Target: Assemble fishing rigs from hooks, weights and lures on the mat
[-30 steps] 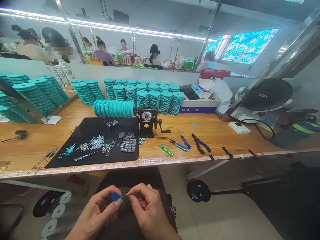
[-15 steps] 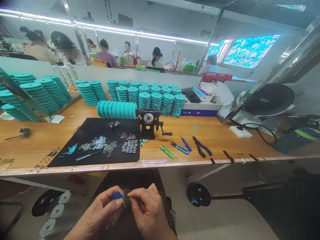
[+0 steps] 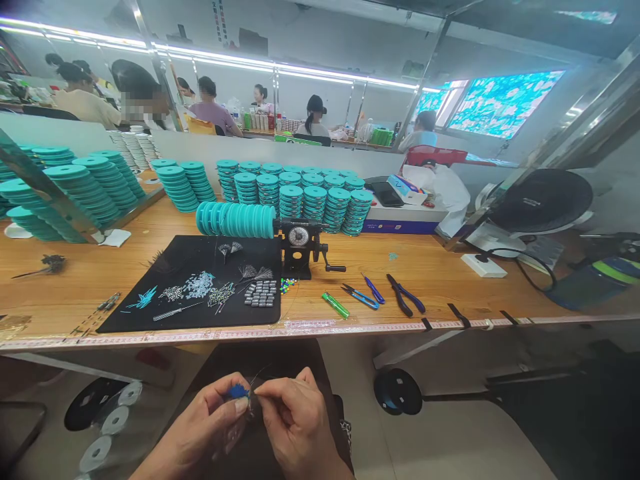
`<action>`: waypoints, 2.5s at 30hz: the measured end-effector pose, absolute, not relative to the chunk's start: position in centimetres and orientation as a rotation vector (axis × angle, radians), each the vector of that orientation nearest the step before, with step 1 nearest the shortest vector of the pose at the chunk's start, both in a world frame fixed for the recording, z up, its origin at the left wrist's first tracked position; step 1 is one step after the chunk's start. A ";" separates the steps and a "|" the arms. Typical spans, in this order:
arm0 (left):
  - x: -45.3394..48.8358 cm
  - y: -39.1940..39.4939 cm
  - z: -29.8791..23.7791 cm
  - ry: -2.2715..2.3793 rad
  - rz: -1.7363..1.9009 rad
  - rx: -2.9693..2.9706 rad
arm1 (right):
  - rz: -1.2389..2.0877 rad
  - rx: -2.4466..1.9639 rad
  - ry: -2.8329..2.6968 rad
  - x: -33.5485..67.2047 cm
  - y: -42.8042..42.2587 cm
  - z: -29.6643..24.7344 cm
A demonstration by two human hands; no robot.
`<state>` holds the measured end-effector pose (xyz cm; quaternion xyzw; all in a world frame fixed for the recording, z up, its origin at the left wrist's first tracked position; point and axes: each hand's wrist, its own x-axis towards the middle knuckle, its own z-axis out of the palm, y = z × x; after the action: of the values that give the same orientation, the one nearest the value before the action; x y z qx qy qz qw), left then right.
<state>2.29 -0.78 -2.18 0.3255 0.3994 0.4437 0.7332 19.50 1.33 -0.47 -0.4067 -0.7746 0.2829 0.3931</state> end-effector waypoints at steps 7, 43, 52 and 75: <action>2.4 -0.8 -1.9 0.883 0.979 0.679 | 0.669 -0.983 -1.941 19.5 1.4 -0.7; 2.6 -0.8 -2.3 0.820 0.924 0.603 | 0.851 -0.955 -1.834 19.5 1.3 -1.1; 2.7 -1.0 -2.3 0.888 0.947 0.705 | 0.747 -1.006 -1.872 19.1 0.9 -1.4; 3.0 -0.9 -2.1 0.878 0.997 0.734 | 1.053 -1.173 -1.402 18.3 -0.2 -3.4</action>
<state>3.02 -0.89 -2.09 0.3328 0.3981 0.4519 0.7257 18.34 -0.19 -3.41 -0.4836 -0.5780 0.4340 0.4936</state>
